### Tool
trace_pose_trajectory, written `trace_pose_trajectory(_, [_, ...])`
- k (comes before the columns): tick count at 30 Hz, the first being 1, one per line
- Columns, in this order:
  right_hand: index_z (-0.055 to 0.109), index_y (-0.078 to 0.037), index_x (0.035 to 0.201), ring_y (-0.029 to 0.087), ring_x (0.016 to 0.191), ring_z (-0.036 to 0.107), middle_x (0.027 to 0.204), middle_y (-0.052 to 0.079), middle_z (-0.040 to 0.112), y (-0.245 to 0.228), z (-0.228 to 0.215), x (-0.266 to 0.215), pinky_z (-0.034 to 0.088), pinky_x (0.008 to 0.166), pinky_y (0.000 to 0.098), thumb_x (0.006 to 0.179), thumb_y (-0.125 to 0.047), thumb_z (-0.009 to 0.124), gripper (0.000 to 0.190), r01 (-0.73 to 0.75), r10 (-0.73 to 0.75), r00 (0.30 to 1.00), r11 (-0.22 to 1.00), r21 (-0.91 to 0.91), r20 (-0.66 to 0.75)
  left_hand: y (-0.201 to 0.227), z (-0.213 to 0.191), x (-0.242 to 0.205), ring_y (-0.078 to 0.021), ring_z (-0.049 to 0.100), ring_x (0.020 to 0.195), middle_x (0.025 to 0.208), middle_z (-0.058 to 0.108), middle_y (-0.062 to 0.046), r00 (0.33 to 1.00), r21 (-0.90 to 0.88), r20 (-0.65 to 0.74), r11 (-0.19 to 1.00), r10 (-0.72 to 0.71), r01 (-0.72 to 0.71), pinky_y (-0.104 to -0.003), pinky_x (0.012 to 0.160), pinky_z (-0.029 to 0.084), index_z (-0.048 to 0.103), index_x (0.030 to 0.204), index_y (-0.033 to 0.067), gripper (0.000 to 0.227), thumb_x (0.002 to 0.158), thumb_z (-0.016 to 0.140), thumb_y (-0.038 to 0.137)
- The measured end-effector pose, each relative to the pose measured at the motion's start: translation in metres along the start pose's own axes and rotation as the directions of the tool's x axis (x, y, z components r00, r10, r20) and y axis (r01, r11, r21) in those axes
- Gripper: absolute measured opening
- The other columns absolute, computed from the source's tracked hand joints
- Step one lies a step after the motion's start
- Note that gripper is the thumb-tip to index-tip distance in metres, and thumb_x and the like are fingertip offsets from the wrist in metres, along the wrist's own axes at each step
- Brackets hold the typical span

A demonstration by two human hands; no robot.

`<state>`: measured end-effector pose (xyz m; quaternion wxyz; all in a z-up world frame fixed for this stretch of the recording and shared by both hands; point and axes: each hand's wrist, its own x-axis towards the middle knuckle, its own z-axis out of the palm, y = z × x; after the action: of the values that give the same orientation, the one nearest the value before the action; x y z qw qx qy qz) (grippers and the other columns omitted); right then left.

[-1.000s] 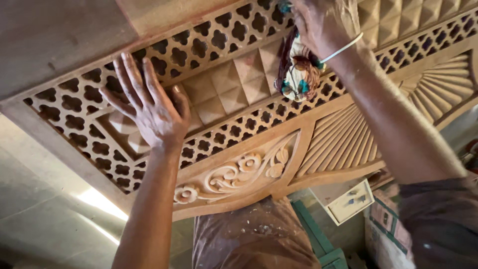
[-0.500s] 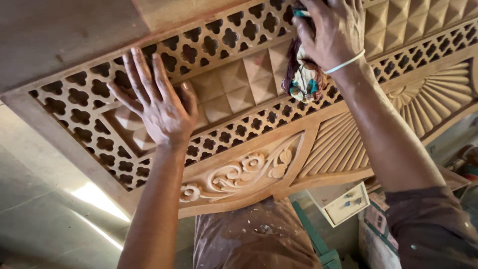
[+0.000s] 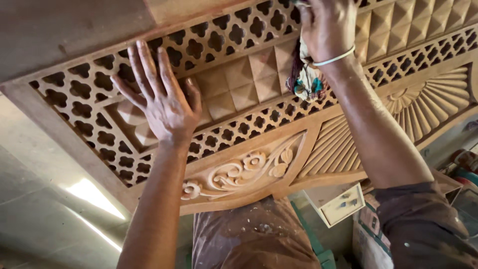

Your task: The person applies a liquid finish to a carved wooden panel using a cloth. They repeatedly dip the cloth into a can and rub the finish into the intricate carved patterns and flat surfaces of the wood.

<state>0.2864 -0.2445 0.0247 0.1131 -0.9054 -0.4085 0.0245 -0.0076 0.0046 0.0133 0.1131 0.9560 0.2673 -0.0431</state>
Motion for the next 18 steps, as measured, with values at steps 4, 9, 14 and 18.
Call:
trace_pose_trajectory(4, [0.048,0.015,0.137,0.038,0.127,0.06,0.133,0.027,0.062,-0.014,-0.003,0.004,0.056,0.111,0.0418,0.104,0.015,0.047,0.033,0.275,-0.154,0.952,0.805,0.525,-0.263,0.002,-0.004,0.001,-0.0356,0.006,0.161,0.173,0.005,-0.016,0.99,-0.023,0.13,0.998,-0.046,0.05,-0.073,0.123,-0.002,0.009,0.167,0.0115,0.081,0.11,0.052,0.05])
trace_pose_trajectory(9, [0.058,0.006,0.123,0.017,0.067,0.068,0.094,0.017,0.072,-0.012,-0.017,0.007,0.056,0.052,0.0273,0.106,-0.004,0.066,0.021,-0.038,0.038,0.999,0.981,0.189,0.005,0.005,-0.004,0.004,-0.0327,0.007,0.163,0.175,0.005,-0.012,0.997,0.017,0.078,0.999,-0.028,0.027,-0.073,0.124,-0.004,0.012,0.168,0.012,0.079,0.111,0.052,0.048])
trace_pose_trajectory(14, [0.067,0.003,0.115,0.014,0.054,0.063,0.083,0.016,0.072,0.0,-0.046,0.006,0.047,0.038,0.0227,0.113,-0.003,0.064,0.007,-0.258,0.259,0.965,0.908,0.329,0.041,0.002,0.0,0.004,-0.0315,0.009,0.163,0.176,0.007,-0.011,0.999,-0.007,0.033,1.0,-0.02,0.02,-0.072,0.125,-0.003,0.014,0.169,0.0129,0.078,0.111,0.053,0.047])
trace_pose_trajectory(18, [0.061,0.003,0.122,0.02,0.098,0.074,0.108,0.011,0.073,-0.021,-0.027,-0.003,0.065,0.082,0.0294,0.111,0.003,0.068,0.013,0.198,-0.148,0.967,0.948,0.248,-0.208,0.003,0.001,0.002,-0.0312,0.009,0.163,0.175,0.007,-0.011,0.999,-0.017,0.031,1.0,-0.02,0.021,-0.073,0.124,-0.003,0.013,0.168,0.0138,0.078,0.111,0.054,0.049])
